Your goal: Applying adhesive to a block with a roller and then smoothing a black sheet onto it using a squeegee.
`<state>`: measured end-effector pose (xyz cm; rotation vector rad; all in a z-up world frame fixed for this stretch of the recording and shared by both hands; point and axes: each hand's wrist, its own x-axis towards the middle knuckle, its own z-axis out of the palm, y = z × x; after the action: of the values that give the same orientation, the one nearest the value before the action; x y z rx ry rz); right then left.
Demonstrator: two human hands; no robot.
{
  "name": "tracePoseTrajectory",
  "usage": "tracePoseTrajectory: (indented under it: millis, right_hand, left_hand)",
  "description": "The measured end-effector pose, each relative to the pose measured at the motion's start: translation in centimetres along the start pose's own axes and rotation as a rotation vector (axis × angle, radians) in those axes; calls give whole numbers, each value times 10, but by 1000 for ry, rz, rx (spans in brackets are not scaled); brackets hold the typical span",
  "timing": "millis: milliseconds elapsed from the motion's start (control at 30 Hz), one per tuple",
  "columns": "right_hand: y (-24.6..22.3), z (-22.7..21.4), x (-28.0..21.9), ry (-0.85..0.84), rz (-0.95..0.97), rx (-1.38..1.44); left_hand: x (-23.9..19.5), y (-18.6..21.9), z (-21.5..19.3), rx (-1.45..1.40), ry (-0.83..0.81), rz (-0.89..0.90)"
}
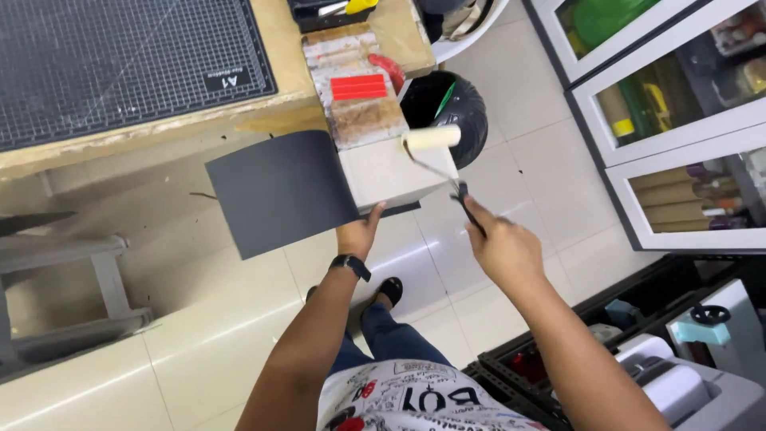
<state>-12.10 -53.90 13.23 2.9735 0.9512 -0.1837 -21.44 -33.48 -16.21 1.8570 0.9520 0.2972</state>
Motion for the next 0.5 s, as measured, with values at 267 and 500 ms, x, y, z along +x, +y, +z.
tracePoseTrajectory:
  millis: [267,500]
  right_hand:
    - [-44,-27,-59,-95,-13,-56]
    - [-68,-15,-31,-36,-58,-28]
  left_hand:
    - [11,11,-7,-38,67,82]
    - [16,-4,15,8,48,66]
